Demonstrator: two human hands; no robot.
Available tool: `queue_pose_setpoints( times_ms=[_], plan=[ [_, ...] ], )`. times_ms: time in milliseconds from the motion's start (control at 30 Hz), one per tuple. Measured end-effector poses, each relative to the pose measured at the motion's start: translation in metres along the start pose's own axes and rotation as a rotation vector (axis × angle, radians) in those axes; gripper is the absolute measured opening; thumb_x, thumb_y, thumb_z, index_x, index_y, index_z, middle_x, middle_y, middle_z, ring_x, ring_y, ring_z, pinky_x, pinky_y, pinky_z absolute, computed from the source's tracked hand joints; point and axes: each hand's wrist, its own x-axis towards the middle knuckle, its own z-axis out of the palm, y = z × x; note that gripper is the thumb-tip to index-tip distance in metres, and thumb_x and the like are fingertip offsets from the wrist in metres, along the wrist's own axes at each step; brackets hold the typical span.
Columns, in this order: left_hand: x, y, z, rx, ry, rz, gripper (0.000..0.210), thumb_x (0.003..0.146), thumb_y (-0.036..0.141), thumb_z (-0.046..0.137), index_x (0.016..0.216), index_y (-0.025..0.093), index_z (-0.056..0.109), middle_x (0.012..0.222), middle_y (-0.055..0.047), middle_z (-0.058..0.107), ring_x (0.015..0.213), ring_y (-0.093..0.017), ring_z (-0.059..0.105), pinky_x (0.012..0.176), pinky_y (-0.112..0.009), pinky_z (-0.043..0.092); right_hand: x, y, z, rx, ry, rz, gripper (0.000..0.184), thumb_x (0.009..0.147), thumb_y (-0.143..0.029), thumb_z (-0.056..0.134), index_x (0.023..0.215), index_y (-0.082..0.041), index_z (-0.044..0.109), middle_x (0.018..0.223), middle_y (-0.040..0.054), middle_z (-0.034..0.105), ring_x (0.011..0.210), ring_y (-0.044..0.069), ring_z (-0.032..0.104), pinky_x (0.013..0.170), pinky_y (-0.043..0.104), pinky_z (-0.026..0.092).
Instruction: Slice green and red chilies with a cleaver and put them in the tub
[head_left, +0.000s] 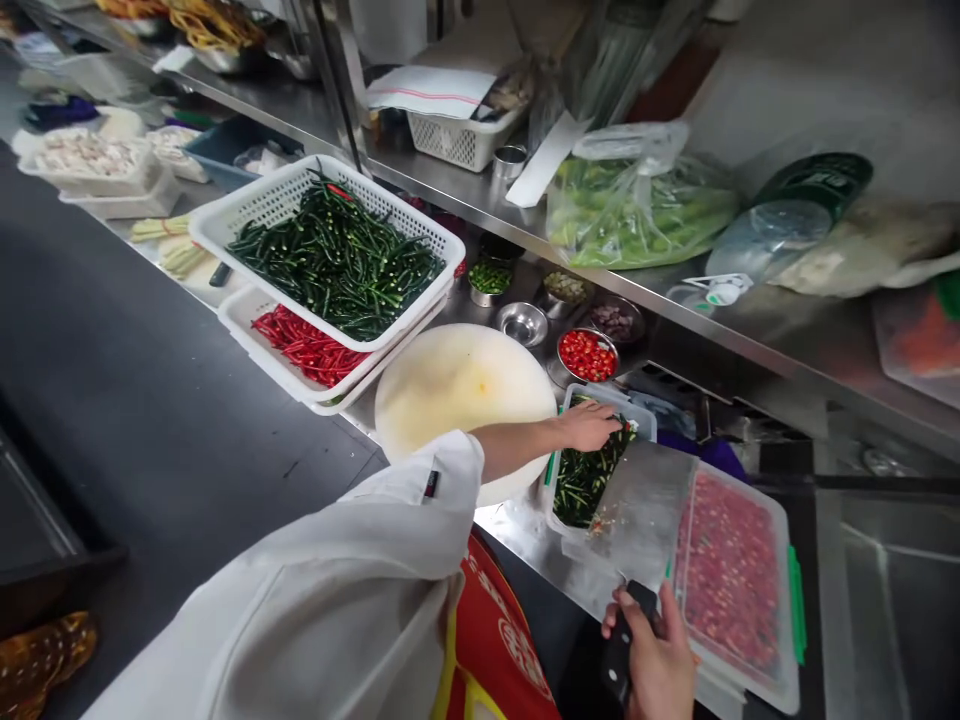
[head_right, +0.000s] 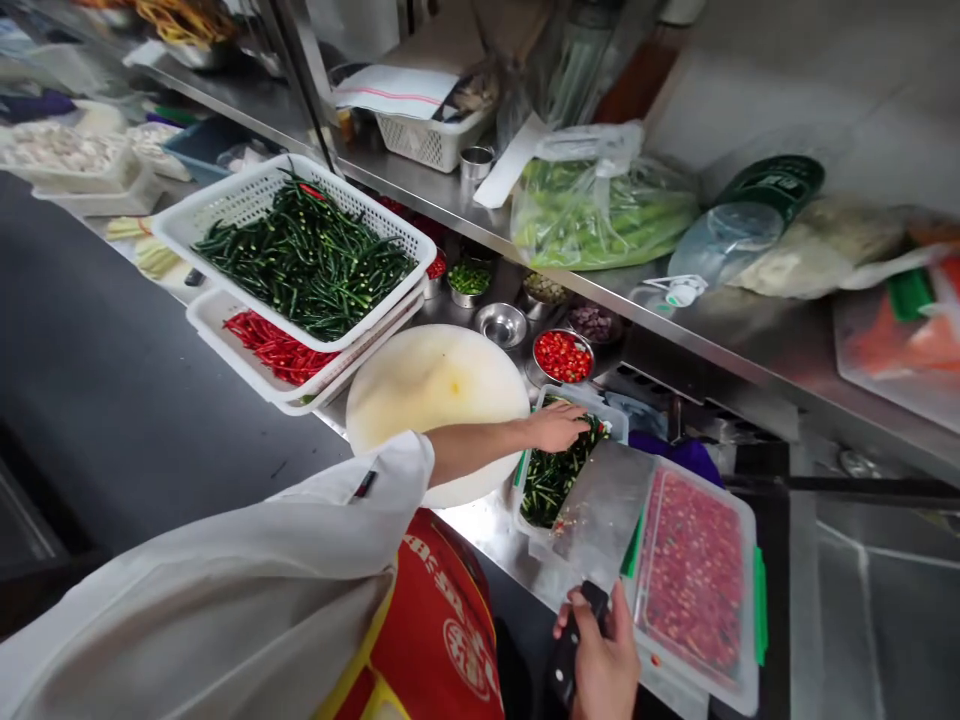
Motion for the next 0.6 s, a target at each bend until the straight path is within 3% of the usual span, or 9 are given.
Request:
queue_pose_setpoints(
  times_ms=[100, 233, 267, 333, 433, 533, 600],
  plan=[
    [-0.03, -0.035, -0.063, 0.051, 0.124, 0.007, 0.038, 0.089, 0.02, 0.047, 0.124, 0.023, 0.062, 0.148, -0.009, 0.047, 0.133, -0.024, 0.048, 0.114, -0.04, 0.037, -0.004, 0.004, 0.01, 0.017, -0.034, -0.038, 0.095, 0.065, -0.042, 0.081, 0.148, -0.024, 0.039, 0.071, -0.006, 0.062, 0.05, 0.012, 0.052, 0.045, 0.023, 0.044],
    [-0.091, -0.102, -0.175, 0.034, 0.21, -0.003, 0.032, 0.095, 0.027, 0.04, 0.113, 0.023, 0.067, 0.126, -0.007, 0.062, 0.115, -0.021, 0.06, 0.101, -0.032, 0.047, -0.009, 0.007, 0.028, -0.021, -0.072, -0.06, 0.089, 0.067, -0.043, 0.079, 0.146, -0.025, 0.042, 0.071, -0.0062, 0.063, 0.05, 0.012, 0.052, 0.047, 0.024, 0.045],
    [-0.11, -0.12, -0.2, 0.041, 0.237, -0.078, 0.032, 0.095, 0.03, 0.04, 0.109, 0.023, 0.068, 0.12, -0.007, 0.064, 0.11, -0.021, 0.061, 0.096, -0.031, 0.048, -0.01, 0.008, 0.034, -0.023, -0.093, -0.061, 0.088, 0.067, -0.044, 0.079, 0.146, -0.026, 0.043, 0.07, -0.0063, 0.063, 0.05, 0.012, 0.052, 0.047, 0.024, 0.046],
    [-0.149, -0.158, -0.24, 0.108, 0.318, -0.366, 0.032, 0.095, 0.033, 0.041, 0.101, 0.02, 0.069, 0.111, -0.009, 0.066, 0.104, -0.023, 0.062, 0.091, -0.034, 0.05, -0.011, 0.011, 0.05, -0.035, -0.146, -0.048, 0.091, 0.067, -0.046, 0.078, 0.148, -0.026, 0.04, 0.068, -0.0065, 0.062, 0.05, 0.013, 0.052, 0.048, 0.025, 0.046],
    [-0.202, -0.214, -0.269, 0.203, 0.395, -0.743, 0.032, 0.093, 0.036, 0.045, 0.106, 0.017, 0.067, 0.115, -0.015, 0.063, 0.109, -0.029, 0.059, 0.096, -0.042, 0.048, -0.01, 0.016, 0.081, -0.08, -0.215, -0.016, 0.103, 0.065, -0.051, 0.077, 0.153, -0.023, 0.031, 0.061, -0.0074, 0.06, 0.048, 0.016, 0.052, 0.046, 0.028, 0.046],
    [-0.236, -0.257, -0.271, 0.163, 0.345, -0.986, 0.053, 0.082, 0.052, 0.061, 0.124, 0.019, 0.058, 0.132, -0.019, 0.052, 0.121, -0.038, 0.051, 0.101, -0.053, 0.043, -0.011, 0.02, 0.116, -0.13, -0.282, 0.002, 0.113, 0.061, -0.056, 0.076, 0.156, -0.017, 0.026, 0.054, -0.0088, 0.056, 0.045, 0.017, 0.052, 0.045, 0.028, 0.045],
    [-0.244, -0.273, -0.267, 0.083, 0.266, -1.082, 0.075, 0.073, 0.062, 0.068, 0.134, 0.022, 0.05, 0.141, -0.02, 0.044, 0.126, -0.042, 0.045, 0.1, -0.059, 0.041, -0.014, 0.021, 0.138, -0.18, -0.328, -0.009, 0.115, 0.061, -0.058, 0.075, 0.156, -0.014, 0.026, 0.051, -0.0088, 0.055, 0.044, 0.017, 0.052, 0.044, 0.028, 0.045]
  ],
)
